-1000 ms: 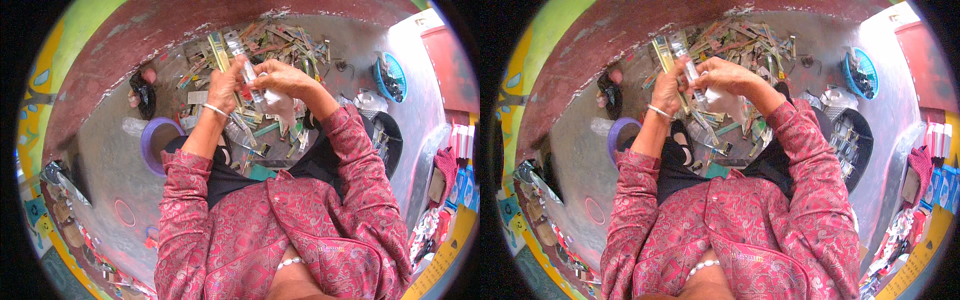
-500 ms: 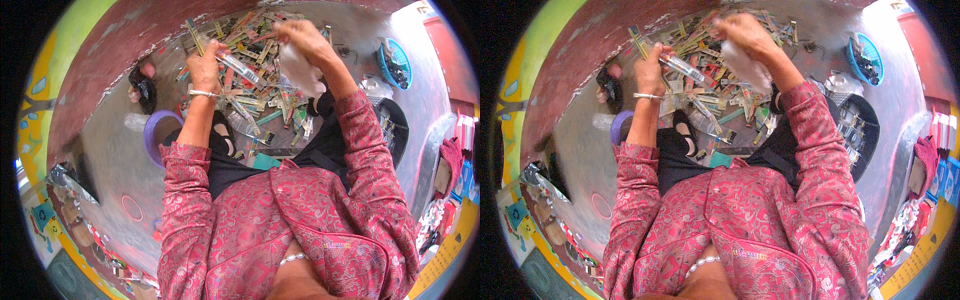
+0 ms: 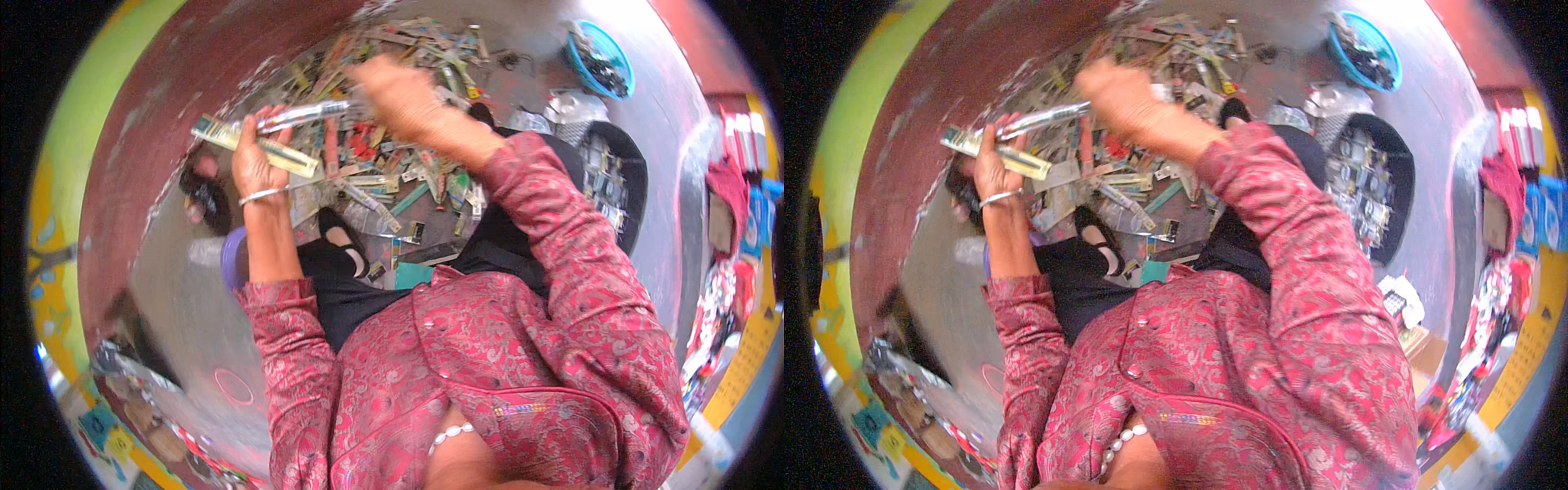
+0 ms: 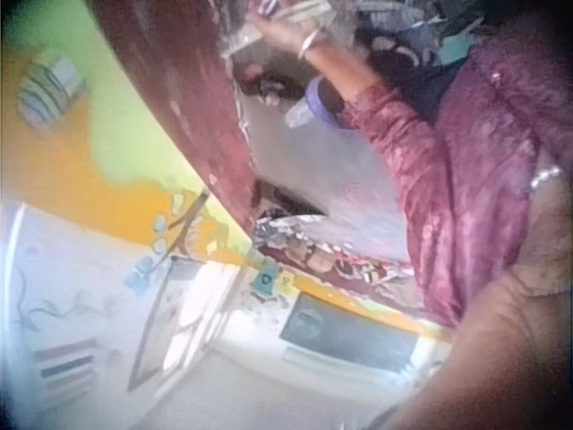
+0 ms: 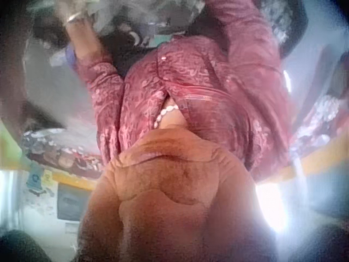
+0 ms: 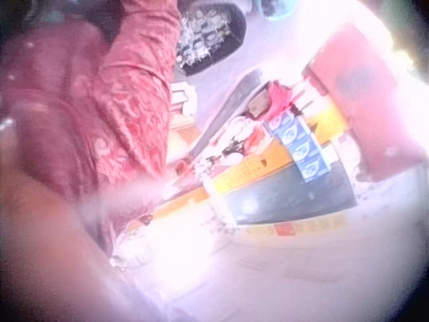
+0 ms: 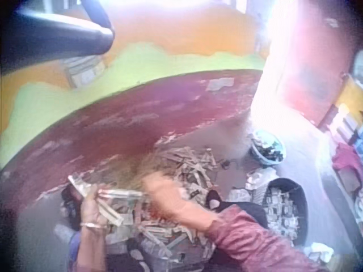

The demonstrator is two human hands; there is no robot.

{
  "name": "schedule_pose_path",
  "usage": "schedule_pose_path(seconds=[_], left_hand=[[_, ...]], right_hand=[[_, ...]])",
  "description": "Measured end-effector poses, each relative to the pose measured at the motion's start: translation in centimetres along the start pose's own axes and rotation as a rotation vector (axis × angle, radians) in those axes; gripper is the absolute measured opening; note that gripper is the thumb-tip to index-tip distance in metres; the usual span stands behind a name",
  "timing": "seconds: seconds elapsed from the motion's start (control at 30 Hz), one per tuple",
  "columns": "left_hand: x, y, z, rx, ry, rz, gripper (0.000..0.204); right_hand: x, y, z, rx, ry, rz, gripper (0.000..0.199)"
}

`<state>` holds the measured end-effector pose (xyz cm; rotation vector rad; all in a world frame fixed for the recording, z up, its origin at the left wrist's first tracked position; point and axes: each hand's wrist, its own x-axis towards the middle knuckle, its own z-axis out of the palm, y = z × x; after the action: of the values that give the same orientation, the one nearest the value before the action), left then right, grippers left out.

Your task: The person picks up small packets from a pile on the floor, wipes them with a cloth, and places them into a clear plastic bag.

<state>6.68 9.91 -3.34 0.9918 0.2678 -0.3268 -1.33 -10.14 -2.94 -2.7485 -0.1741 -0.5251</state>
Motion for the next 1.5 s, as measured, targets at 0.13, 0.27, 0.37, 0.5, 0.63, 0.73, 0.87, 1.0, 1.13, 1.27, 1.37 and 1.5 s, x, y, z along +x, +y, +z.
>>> schedule_pose_path(seconds=[0.13, 0.27, 0.37, 0.5, 0.63, 0.73, 0.87, 1.0, 1.13, 1.27, 1.37, 1.5], left_hand=[[0.2, 0.5, -0.1, -0.021, -0.037, 0.009, 0.027], [-1.3, 0.7, 0.3, -0.130, -0.010, -0.031, 0.021], [-0.4, 0.2, 0.4, -0.112, -0.092, -0.051, 0.027], [-0.4, -0.3, 0.8, -0.206, -0.039, -0.097, 0.048], [-2.3, -1.3, 1.5, -0.048, -0.058, -0.139, 0.047], [-2.2, -3.0, 2.2, 0.045, -0.127, 0.036, 0.027], [-2.3, -2.3, 2.0, 0.161, -0.066, 0.028, 0.021], [-3.4, -0.2, 2.3, 0.183, -0.221, -0.170, 0.022], [-4.6, -4.4, 3.2, 0.243, -0.400, -0.111, 0.021], [-5.4, -5.5, 3.6, 0.433, -0.539, -0.051, 0.011], [-6.1, -3.3, 3.1, 0.640, -0.748, 0.065, 0.014], [-7.4, -1.7, 2.4, 0.510, -0.792, 0.040, 0.013]], right_hand=[[2.1, 3.9, -1.6, 0.382, -0.322, 0.430, 0.043], [1.9, -1.0, -1.8, 0.841, -0.517, 0.256, 0.047], [2.0, -2.0, -2.2, 1.004, -0.605, 0.303, 0.029], [2.0, -3.0, -3.1, 0.409, -0.113, 0.227, 0.019], [1.2, -5.7, -1.7, -0.220, 0.026, -0.224, 0.007], [-0.4, -7.1, 0.0, -0.326, -0.080, -0.319, 0.006], [-0.4, -7.4, -1.6, -0.066, -0.408, -0.244, 0.021], [1.1, -5.5, -4.7, 0.613, -0.142, 0.026, 0.018], [1.2, -3.6, -2.9, 0.582, 0.255, 0.169, 0.016], [1.0, -2.9, -1.7, 0.391, 0.356, 0.049, 0.016], [2.1, 0.0, -2.6, 0.078, 0.425, -0.106, 0.020], [3.6, 8.3, -3.2, -0.416, 0.299, -0.259, 0.031]])
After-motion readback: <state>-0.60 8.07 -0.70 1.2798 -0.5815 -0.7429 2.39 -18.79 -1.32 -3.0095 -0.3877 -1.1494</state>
